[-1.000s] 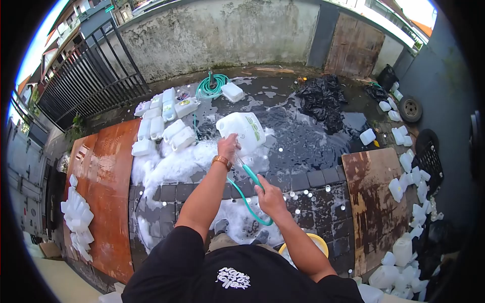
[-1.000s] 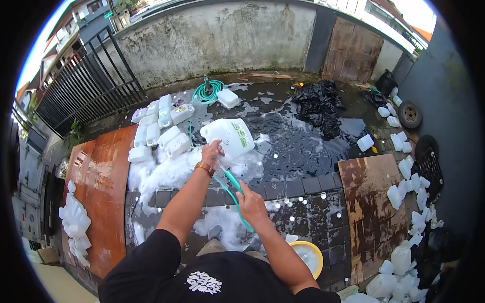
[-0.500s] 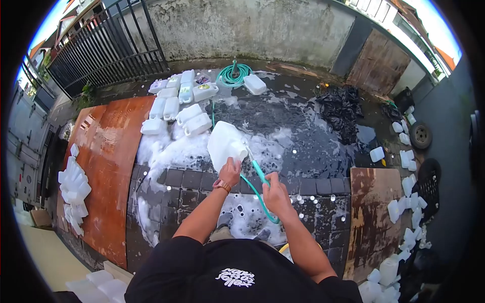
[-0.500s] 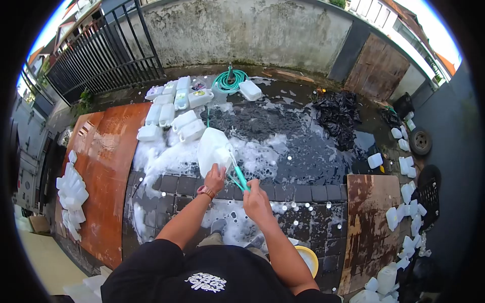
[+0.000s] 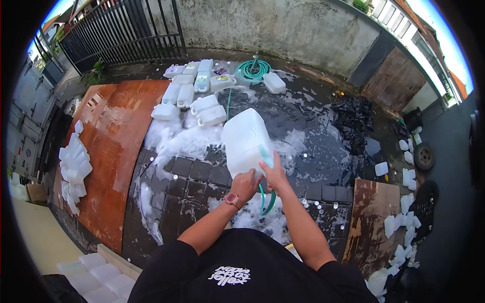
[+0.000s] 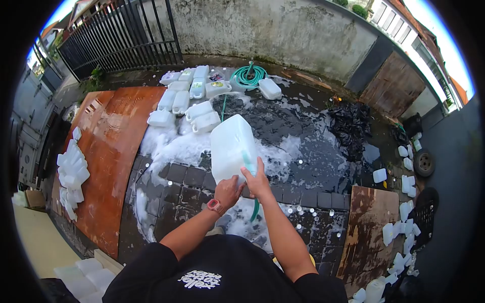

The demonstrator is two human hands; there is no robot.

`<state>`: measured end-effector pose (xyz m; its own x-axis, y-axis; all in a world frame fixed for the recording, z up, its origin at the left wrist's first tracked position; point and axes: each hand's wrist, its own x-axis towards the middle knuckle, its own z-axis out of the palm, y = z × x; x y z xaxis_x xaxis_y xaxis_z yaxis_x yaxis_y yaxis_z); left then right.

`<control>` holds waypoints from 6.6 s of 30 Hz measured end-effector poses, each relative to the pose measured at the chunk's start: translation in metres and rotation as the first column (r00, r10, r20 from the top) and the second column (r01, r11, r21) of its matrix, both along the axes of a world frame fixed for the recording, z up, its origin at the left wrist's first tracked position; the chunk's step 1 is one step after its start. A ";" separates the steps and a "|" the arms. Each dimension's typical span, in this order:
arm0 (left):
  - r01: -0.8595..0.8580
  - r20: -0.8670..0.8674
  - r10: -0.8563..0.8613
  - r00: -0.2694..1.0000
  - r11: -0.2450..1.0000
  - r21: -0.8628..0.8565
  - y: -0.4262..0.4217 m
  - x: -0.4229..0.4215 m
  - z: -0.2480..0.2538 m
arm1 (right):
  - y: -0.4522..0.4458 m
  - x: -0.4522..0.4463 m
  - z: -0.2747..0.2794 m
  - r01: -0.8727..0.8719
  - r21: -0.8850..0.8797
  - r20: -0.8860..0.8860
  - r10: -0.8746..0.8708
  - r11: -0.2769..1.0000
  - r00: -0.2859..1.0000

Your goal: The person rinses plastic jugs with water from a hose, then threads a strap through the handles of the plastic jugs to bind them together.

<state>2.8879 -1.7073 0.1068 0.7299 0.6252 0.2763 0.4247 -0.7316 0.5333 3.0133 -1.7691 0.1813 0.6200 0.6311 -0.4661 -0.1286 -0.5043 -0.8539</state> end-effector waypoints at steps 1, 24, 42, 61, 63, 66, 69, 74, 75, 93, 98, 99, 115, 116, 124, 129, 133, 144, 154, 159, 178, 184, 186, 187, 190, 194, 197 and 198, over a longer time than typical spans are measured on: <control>0.001 0.003 -0.001 1.000 1.000 0.002 0.004 -0.002 0.004 | 0.000 0.001 -0.001 0.001 0.002 0.003 -0.001 1.000 1.000; 0.211 0.428 -0.105 0.897 0.955 -0.207 0.054 0.032 0.154 | -0.032 0.026 -0.090 -0.065 0.341 -0.136 0.118 0.938 0.984; 0.360 0.619 0.322 0.717 0.589 -0.723 0.057 0.052 0.117 | -0.055 0.055 -0.027 0.029 0.313 0.201 -0.096 0.949 0.975; 0.301 0.752 0.373 0.544 0.749 -0.590 0.102 0.069 0.092 | -0.129 0.026 -0.055 0.096 0.214 0.557 -0.202 0.972 0.806; 0.031 0.666 0.253 0.701 0.923 -0.383 0.112 0.068 0.080 | -0.134 0.016 -0.036 0.070 0.193 0.547 -0.167 0.979 0.820; -0.102 0.486 0.148 0.861 0.988 -0.119 0.118 0.071 0.055 | -0.128 0.003 0.002 -0.088 0.012 0.632 0.061 0.996 0.773; -0.005 0.411 0.019 0.911 0.999 -0.036 0.115 0.074 0.028 | -0.121 -0.003 0.031 -0.084 -0.093 0.628 0.123 0.992 0.768; 0.102 0.419 -0.041 0.907 0.987 -0.122 0.098 0.076 -0.015 | -0.118 0.006 0.071 -0.088 -0.116 0.636 0.141 0.989 0.758; 0.110 0.419 -0.049 0.907 0.986 -0.123 0.094 0.076 -0.015 | -0.118 0.009 0.079 -0.102 -0.110 0.649 0.150 0.989 0.746; 0.051 0.378 0.000 0.926 0.991 -0.123 0.068 0.147 0.049 | -0.140 0.063 0.046 0.048 0.046 0.700 -0.066 0.998 0.711; 0.099 0.552 0.099 0.828 0.943 -0.318 0.052 0.168 0.116 | -0.167 0.066 -0.014 0.159 0.116 0.680 -0.195 0.980 0.707; 0.101 0.548 0.134 0.825 0.920 -0.378 0.047 0.169 0.125 | -0.172 0.068 -0.022 0.205 0.128 0.666 -0.237 0.970 0.707; 0.443 0.625 0.233 0.746 0.527 -0.725 -0.032 0.139 0.105 | -0.201 0.090 -0.075 0.466 0.383 -0.170 -0.435 0.798 0.884; 0.435 0.617 0.158 0.771 0.577 -0.691 -0.039 0.136 0.100 | -0.206 0.090 -0.084 0.470 0.383 -0.173 -0.438 0.795 0.882; 0.436 0.362 -0.344 0.867 0.874 -0.214 -0.138 0.131 0.140 | -0.251 0.082 -0.153 0.503 0.626 -0.260 -0.449 0.596 0.855; 0.554 0.319 -0.491 0.811 0.819 -0.150 -0.185 0.141 0.131 | -0.308 0.080 -0.165 0.557 0.525 -0.266 -0.498 0.644 0.826; 0.578 0.353 -0.487 0.799 0.785 -0.225 -0.208 0.146 0.126 | -0.367 0.079 -0.189 0.491 0.497 -0.091 -0.520 0.715 0.849; 0.482 0.403 -0.396 0.825 0.866 -0.134 -0.218 0.158 0.064 | -0.605 0.001 -0.296 0.718 -0.169 0.047 -0.722 0.675 0.690; 0.064 0.222 -0.046 0.974 0.995 -0.073 -0.209 0.112 0.010 | -0.748 -0.090 -0.378 0.721 -0.690 -0.460 -0.730 -0.063 -0.505; -0.346 0.245 0.484 0.840 0.826 -0.444 -0.178 0.063 -0.005 | -0.771 -0.079 -0.376 0.658 -0.751 -0.299 -0.916 0.053 -0.268; -0.057 0.168 0.965 -0.200 0.160 -0.985 0.016 -0.318 -0.046 | -0.325 -0.008 -0.392 -0.017 -0.373 0.101 0.059 0.928 0.993; 0.551 0.099 0.994 -0.036 0.102 -0.828 0.061 -0.495 -0.054 | -0.180 -0.124 -0.314 -0.035 -0.469 -0.068 0.004 0.882 0.998; 0.576 0.069 0.994 -0.086 0.106 -0.811 0.068 -0.545 -0.052 | -0.153 -0.162 -0.308 -0.177 -0.510 -0.108 0.142 0.842 0.984; 0.602 0.063 0.994 -0.085 0.102 -0.792 0.072 -0.568 -0.048 | -0.138 -0.183 -0.307 -0.273 -0.527 -0.153 0.226 0.804 0.962; 0.573 0.007 0.989 -0.148 0.091 -0.814 0.086 -0.620 -0.024 | -0.100 -0.228 -0.310 -0.483 -0.534 0.019 0.581 0.694 0.814; 0.572 -0.013 0.972 -0.236 0.128 -0.810 0.120 -0.679 -0.023 | -0.008 -0.255 -0.322 -0.627 -0.547 0.096 0.786 0.554 0.611; 0.556 0.000 0.958 -0.287 0.166 -0.815 0.157 -0.722 -0.031 | 0.097 -0.307 -0.254 -0.706 -0.581 -0.078 0.836 0.404 0.543; 0.547 0.020 0.955 -0.295 0.187 -0.816 0.173 -0.736 -0.032 | 0.131 -0.317 -0.251 -0.665 -0.620 0.015 0.854 0.417 0.521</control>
<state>2.1515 -1.5341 0.0749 -0.0899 0.7503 -0.6550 -0.9435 0.1465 0.2973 2.6964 -1.6382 -0.0693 0.1530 0.6464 -0.7475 0.7256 -0.5870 -0.3592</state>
